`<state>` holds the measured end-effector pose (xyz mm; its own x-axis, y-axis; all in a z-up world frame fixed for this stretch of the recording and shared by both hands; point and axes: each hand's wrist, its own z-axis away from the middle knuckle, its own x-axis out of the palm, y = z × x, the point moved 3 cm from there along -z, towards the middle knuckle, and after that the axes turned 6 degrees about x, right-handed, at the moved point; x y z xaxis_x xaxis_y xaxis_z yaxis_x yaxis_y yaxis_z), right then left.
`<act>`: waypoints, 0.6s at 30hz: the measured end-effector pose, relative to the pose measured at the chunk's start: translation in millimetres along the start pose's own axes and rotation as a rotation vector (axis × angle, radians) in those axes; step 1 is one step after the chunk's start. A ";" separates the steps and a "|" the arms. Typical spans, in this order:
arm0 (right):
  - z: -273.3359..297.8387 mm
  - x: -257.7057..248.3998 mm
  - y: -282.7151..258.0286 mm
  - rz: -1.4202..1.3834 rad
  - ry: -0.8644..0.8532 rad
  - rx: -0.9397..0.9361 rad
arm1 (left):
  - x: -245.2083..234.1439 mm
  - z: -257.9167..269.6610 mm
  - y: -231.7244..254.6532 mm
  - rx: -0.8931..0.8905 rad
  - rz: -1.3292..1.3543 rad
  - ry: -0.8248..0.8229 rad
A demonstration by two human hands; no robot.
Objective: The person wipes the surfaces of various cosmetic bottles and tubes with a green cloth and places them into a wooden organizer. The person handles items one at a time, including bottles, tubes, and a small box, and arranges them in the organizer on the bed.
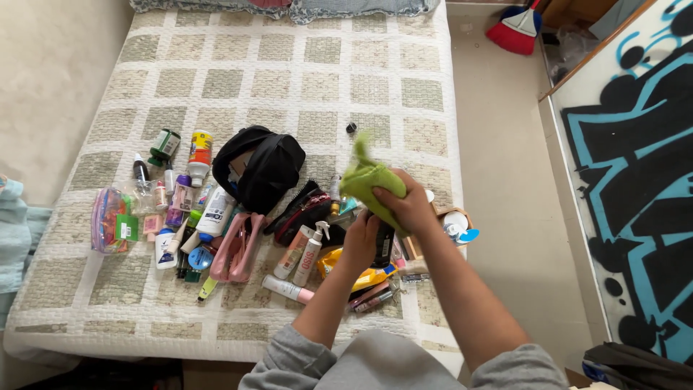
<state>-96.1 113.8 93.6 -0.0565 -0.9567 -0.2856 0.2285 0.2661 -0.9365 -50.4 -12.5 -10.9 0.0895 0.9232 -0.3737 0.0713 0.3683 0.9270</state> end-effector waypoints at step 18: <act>4.0 19.7 50.4 -0.812 0.313 0.315 | -34.2 3.1 62.9 0.262 -0.048 0.072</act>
<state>-81.9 107.9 41.7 -0.5647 -0.7477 0.3494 0.2551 -0.5608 -0.7876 -46.0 -21.2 60.1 0.0093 0.9142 -0.4051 0.3289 0.3798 0.8646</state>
